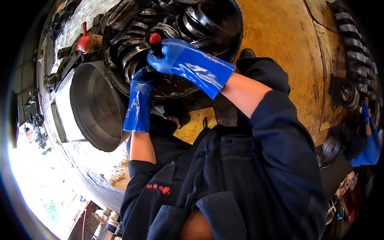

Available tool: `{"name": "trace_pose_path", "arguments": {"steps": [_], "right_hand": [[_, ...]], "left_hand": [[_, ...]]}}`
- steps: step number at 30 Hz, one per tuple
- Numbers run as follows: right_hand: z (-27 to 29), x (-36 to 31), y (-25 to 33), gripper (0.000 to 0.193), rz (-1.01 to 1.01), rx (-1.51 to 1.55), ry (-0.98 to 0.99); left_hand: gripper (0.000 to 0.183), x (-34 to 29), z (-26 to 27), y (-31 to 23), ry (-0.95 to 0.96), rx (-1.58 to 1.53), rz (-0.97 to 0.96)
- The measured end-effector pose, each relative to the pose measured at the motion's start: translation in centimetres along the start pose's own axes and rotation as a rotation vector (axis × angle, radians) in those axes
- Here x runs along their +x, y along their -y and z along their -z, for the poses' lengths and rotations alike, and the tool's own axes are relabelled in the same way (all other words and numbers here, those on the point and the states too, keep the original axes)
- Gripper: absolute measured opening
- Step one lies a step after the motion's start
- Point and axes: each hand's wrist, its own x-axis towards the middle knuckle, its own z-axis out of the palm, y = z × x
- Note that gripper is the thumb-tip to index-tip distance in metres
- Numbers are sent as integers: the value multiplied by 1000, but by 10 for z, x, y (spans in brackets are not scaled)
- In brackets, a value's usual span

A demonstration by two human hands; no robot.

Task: The person cleans large circular metal rings by hand with a cloth, lifting them one at a time from a large container of dark liquid.

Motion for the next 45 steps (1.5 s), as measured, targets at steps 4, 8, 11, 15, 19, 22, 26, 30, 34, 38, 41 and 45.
{"name": "trace_pose_path", "arguments": {"steps": [4,8,11,15,19,22,26,30,34,38,41,45], "right_hand": [[19,11,-27,33,-188,-153,-119],[34,7,-30,31,-283,-241,-196],[31,5,-46,35,-121,-260,-335],[28,7,-36,35,-171,-134,-147],[23,5,-42,31,-212,-90,1],[27,-3,-28,31,-351,-44,150],[11,-9,-39,38,-318,191,267],[-15,-14,-73,38,-336,397,186],[-35,-6,-71,39,-442,167,144],[-40,-12,-79,38,-378,116,94],[-44,-9,-67,35,-172,-26,95],[-28,-8,-60,29,-11,-259,77]], "left_hand": [[36,-14,-12,-39,64,481,21],[39,-21,-3,-37,67,395,0],[38,-23,-4,-35,96,417,-35],[35,-25,-2,-53,165,843,-359],[36,0,-3,-41,142,995,-833],[38,11,-5,-44,16,1008,-1076],[40,23,-13,-37,-114,1034,-1061],[43,18,-41,-27,-239,881,-570],[47,13,-20,-3,-146,385,37],[29,3,-40,-39,-140,-477,492],[33,10,-29,-15,11,-227,416],[25,9,-33,1,-49,-410,393]]}}
